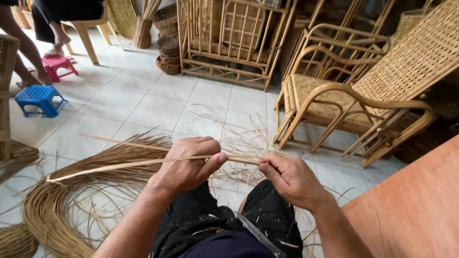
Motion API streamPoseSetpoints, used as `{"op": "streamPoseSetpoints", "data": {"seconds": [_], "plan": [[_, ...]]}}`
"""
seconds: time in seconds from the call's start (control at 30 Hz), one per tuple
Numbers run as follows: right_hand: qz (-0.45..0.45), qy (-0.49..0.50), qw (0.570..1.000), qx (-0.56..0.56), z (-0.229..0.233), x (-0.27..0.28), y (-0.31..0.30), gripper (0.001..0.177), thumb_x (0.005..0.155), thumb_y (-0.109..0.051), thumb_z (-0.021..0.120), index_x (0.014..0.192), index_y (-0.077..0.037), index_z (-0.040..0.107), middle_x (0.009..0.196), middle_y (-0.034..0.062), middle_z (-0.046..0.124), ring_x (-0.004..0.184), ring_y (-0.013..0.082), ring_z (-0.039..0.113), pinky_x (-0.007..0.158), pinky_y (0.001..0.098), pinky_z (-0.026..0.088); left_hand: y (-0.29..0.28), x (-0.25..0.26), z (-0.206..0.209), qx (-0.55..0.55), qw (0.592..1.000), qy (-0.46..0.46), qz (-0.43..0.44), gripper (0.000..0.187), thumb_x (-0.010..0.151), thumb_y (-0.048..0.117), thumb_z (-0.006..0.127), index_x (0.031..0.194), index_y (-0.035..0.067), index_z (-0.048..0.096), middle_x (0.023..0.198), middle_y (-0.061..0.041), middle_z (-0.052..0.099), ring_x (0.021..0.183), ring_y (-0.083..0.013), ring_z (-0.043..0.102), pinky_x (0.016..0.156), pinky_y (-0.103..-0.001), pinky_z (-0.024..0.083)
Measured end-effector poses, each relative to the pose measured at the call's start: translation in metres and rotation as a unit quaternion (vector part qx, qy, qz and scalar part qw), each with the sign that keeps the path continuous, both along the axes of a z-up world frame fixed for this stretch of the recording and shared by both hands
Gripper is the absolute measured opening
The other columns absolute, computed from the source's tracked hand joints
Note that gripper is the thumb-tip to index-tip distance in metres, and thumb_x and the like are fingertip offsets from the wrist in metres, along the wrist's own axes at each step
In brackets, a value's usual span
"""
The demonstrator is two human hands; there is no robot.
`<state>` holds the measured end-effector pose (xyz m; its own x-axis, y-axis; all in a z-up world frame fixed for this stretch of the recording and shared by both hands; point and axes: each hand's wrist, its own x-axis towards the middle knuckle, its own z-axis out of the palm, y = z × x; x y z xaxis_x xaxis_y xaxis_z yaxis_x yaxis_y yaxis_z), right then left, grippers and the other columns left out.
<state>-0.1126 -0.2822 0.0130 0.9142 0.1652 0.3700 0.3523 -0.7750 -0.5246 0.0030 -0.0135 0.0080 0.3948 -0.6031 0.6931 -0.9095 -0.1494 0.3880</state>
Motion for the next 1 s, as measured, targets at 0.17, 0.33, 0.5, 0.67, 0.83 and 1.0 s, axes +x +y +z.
{"op": "streamPoseSetpoints", "data": {"seconds": [0.17, 0.33, 0.5, 0.67, 0.83, 1.0], "plan": [[-0.002, -0.061, 0.997, -0.056, 0.005, 0.010, 0.009, 0.027, 0.104, -0.036, 0.057, 0.092, -0.018, 0.073, 0.058, 0.0016, 0.064, 0.052, 0.0213, 0.067, 0.054, 0.0325, 0.057, -0.020, -0.016, 0.009, 0.044, 0.990, 0.132, 0.026, 0.050, 0.089, 0.062, 0.064, 0.089, 0.012, 0.062, 0.067, -0.019, 0.064, 0.066, -0.0455, 0.068, 0.059, -0.053, 0.052], [0.036, -0.099, 0.985, -0.133, 0.020, 0.011, 0.022, 0.026, 0.105, -0.033, 0.054, 0.089, -0.019, 0.069, 0.054, -0.0024, 0.060, 0.046, 0.0166, 0.062, 0.049, 0.0273, 0.055, -0.043, -0.034, 0.022, 0.034, 0.985, 0.169, -0.010, 0.043, 0.100, 0.050, 0.053, 0.078, 0.014, 0.060, 0.059, -0.014, 0.058, 0.056, -0.0370, 0.065, 0.051, -0.043, 0.050], [0.072, -0.099, 0.986, -0.116, 0.010, 0.010, 0.007, 0.024, 0.105, -0.027, 0.053, 0.094, -0.013, 0.070, 0.054, 0.0008, 0.060, 0.044, 0.0193, 0.063, 0.045, 0.0293, 0.054, -0.025, -0.028, 0.018, 0.023, 0.984, 0.172, -0.050, 0.043, 0.105, 0.039, 0.050, 0.073, 0.013, 0.061, 0.052, -0.012, 0.055, 0.048, -0.0283, 0.058, 0.046, -0.037, 0.048], [0.021, -0.123, 0.989, -0.080, -0.027, 0.001, -0.042, 0.021, 0.101, -0.031, 0.061, 0.091, -0.017, 0.072, 0.054, 0.0017, 0.062, 0.046, 0.0219, 0.064, 0.046, 0.0325, 0.055, 0.024, -0.020, 0.026, -0.007, 0.972, 0.233, -0.002, 0.042, 0.103, 0.031, 0.052, 0.071, 0.009, 0.068, 0.051, -0.013, 0.059, 0.049, -0.0232, 0.054, 0.047, -0.038, 0.045], [-0.017, -0.104, 0.990, -0.089, -0.029, -0.012, -0.049, 0.019, 0.100, -0.033, 0.062, 0.093, -0.019, 0.073, 0.058, 0.0046, 0.064, 0.051, 0.0251, 0.067, 0.051, 0.0351, 0.057, 0.038, -0.009, -0.008, -0.012, 0.983, 0.181, 0.032, 0.041, 0.102, 0.033, 0.053, 0.071, 0.010, 0.068, 0.056, -0.015, 0.064, 0.049, -0.0262, 0.059, 0.046, -0.039, 0.048], [-0.014, -0.021, 0.998, -0.055, -0.029, -0.008, -0.022, 0.025, 0.099, -0.030, 0.064, 0.115, -0.011, 0.070, 0.066, 0.0132, 0.070, 0.059, 0.0298, 0.070, 0.057, 0.0437, 0.059, 0.010, -0.006, -0.024, -0.007, 0.998, 0.055, 0.030, 0.042, 0.106, 0.035, 0.051, 0.074, 0.015, 0.070, 0.066, -0.010, 0.072, 0.056, -0.0236, 0.070, 0.051, -0.032, 0.056]]}}
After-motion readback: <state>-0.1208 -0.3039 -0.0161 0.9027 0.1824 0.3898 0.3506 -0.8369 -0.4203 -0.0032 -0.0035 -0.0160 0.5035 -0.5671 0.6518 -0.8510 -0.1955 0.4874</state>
